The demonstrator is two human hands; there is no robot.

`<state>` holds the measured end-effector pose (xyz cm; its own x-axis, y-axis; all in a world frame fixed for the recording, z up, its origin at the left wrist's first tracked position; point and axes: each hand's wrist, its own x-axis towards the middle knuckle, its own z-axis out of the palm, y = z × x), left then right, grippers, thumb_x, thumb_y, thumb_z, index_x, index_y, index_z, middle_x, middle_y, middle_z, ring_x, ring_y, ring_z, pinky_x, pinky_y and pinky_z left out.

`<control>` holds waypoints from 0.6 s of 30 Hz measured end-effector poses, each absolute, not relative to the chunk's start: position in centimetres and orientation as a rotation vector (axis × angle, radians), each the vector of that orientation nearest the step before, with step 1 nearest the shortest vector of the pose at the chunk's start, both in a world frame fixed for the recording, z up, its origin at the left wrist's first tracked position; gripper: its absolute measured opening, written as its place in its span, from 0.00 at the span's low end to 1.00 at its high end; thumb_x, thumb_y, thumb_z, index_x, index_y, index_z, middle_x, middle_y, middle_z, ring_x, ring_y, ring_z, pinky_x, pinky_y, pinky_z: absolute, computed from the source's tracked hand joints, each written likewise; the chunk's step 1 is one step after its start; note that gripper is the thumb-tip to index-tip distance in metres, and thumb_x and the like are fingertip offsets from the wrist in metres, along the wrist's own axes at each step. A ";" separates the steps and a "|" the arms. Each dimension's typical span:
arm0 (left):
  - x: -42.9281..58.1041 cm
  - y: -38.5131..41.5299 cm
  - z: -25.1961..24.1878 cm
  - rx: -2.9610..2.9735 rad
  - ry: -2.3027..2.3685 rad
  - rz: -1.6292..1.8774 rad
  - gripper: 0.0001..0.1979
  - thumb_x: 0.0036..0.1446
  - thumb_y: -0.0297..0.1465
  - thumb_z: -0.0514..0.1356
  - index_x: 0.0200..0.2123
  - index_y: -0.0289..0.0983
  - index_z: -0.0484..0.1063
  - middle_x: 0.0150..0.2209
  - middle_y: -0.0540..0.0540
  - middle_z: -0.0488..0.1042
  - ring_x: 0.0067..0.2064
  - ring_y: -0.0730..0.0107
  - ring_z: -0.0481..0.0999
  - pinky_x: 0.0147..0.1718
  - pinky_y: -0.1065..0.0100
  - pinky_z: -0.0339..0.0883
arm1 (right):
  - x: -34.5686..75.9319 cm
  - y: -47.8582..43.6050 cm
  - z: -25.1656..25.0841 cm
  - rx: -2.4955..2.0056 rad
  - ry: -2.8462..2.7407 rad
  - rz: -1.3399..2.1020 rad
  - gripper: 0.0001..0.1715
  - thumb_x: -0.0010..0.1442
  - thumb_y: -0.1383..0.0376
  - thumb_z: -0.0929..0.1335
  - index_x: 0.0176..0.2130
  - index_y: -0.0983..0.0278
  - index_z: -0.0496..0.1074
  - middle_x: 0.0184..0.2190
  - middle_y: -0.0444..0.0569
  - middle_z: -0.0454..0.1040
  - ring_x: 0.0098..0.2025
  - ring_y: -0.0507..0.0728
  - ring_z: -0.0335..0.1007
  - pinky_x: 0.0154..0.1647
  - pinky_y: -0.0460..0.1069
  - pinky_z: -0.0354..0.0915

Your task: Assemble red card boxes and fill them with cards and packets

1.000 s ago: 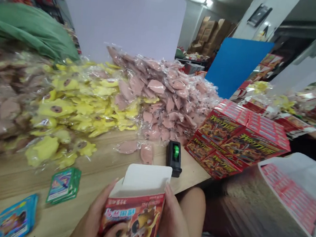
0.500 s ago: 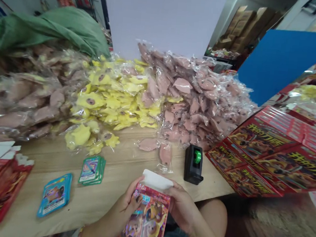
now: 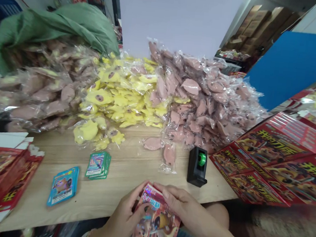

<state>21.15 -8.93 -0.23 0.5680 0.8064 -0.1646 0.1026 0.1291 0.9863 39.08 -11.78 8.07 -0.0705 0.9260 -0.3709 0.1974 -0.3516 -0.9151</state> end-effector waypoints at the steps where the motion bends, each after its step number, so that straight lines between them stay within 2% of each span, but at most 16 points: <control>1: 21.0 -9.0 0.1 1.414 0.858 0.637 0.24 0.56 0.35 0.55 0.56 0.37 0.59 0.53 0.40 0.66 0.52 0.59 0.66 0.52 0.61 0.60 | 39.1 -11.9 8.2 -1.527 -1.177 1.563 0.23 0.56 0.51 0.63 0.47 0.58 0.72 0.41 0.50 0.74 0.45 0.60 0.68 0.48 0.55 0.63; 5: 20.9 -9.1 0.5 1.474 0.847 0.639 0.24 0.56 0.32 0.54 0.56 0.37 0.59 0.52 0.41 0.67 0.53 0.59 0.66 0.53 0.59 0.59 | 39.4 -12.5 8.2 -1.462 -1.072 1.727 0.24 0.56 0.53 0.65 0.50 0.60 0.70 0.41 0.50 0.75 0.45 0.59 0.70 0.48 0.54 0.63; 9: 21.1 -9.1 0.4 1.517 0.812 0.624 0.23 0.57 0.30 0.53 0.57 0.36 0.58 0.54 0.41 0.65 0.54 0.61 0.64 0.55 0.60 0.57 | 39.1 -13.2 8.0 -1.611 -1.342 1.424 0.23 0.56 0.56 0.66 0.51 0.58 0.68 0.47 0.49 0.72 0.48 0.59 0.67 0.52 0.53 0.61; 13: 20.9 -9.1 0.9 1.558 0.697 0.642 0.23 0.58 0.28 0.52 0.57 0.40 0.57 0.54 0.43 0.65 0.53 0.63 0.65 0.54 0.63 0.58 | 38.9 -13.3 8.2 -1.664 -1.241 1.386 0.23 0.57 0.53 0.64 0.48 0.61 0.71 0.43 0.49 0.75 0.42 0.59 0.71 0.44 0.51 0.67; 15: 20.7 -9.5 0.7 1.534 0.669 0.630 0.24 0.59 0.29 0.52 0.59 0.41 0.52 0.51 0.43 0.67 0.48 0.65 0.69 0.49 0.64 0.63 | 39.1 -13.2 8.7 -1.665 -1.191 1.412 0.23 0.56 0.52 0.65 0.46 0.62 0.73 0.42 0.49 0.76 0.39 0.58 0.73 0.41 0.51 0.68; 18: 20.6 -10.1 -0.1 1.433 0.658 0.606 0.30 0.60 0.32 0.51 0.62 0.41 0.39 0.47 0.42 0.67 0.38 0.70 0.72 0.39 0.67 0.68 | 39.3 -13.0 9.8 -1.610 -1.271 1.531 0.23 0.57 0.53 0.63 0.47 0.62 0.72 0.41 0.49 0.76 0.39 0.58 0.73 0.41 0.50 0.68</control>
<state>20.55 -10.07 -0.13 0.6862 0.7259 -0.0467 0.0132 0.0518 0.9986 39.28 -12.98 9.83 -0.1089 0.9021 -0.4175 0.2447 -0.3827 -0.8909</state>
